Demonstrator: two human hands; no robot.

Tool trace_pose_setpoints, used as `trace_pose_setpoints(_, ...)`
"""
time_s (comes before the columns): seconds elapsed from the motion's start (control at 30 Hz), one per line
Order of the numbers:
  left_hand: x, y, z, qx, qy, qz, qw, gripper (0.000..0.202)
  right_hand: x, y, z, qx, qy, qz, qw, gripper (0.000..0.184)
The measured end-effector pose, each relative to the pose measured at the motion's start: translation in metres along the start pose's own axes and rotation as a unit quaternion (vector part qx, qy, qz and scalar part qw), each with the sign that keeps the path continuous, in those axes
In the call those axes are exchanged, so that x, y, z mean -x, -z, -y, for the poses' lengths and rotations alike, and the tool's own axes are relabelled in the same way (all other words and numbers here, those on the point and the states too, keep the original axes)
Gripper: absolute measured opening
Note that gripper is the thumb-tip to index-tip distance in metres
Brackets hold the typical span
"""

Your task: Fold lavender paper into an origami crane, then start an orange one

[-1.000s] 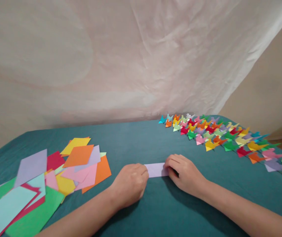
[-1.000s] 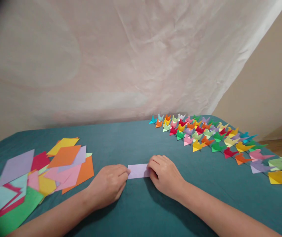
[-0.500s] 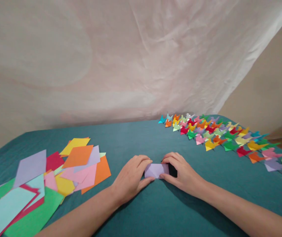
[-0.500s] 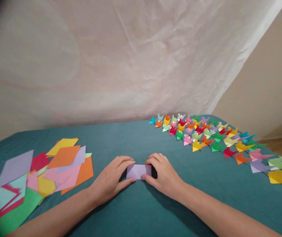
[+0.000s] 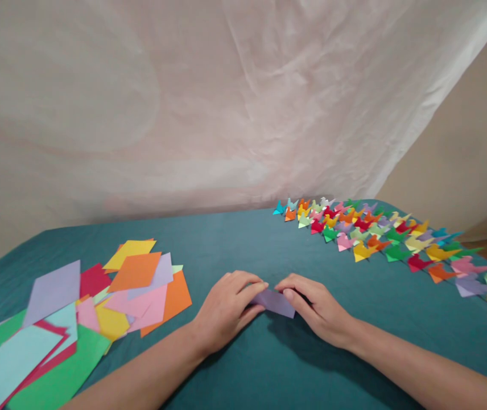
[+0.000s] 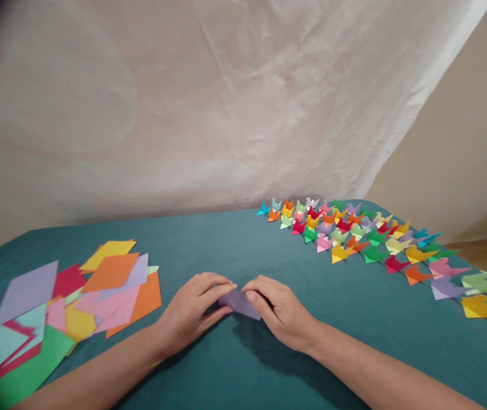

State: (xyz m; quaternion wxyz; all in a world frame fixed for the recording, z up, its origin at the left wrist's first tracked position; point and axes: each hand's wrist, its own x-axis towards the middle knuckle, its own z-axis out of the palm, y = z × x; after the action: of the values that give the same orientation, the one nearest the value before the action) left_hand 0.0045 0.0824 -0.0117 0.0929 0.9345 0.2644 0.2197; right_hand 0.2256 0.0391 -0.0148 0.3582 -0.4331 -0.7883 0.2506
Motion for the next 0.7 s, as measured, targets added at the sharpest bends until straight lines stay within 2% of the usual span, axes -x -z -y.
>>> trace_pose_setpoints(0.33,-0.001,0.0018,-0.003,-0.015,-0.022,-0.007,1.0,0.029,-0.0021,0.0007,0.0006,-0.009,0.017,0.008,1.0,0.031)
trace_pose_setpoints(0.7,-0.0005,0.0013,-0.0034,-0.025,-0.066,-0.067,0.995,0.021,-0.0041,0.0011,-0.0022,-0.002,-0.001,0.004,1.0,0.028)
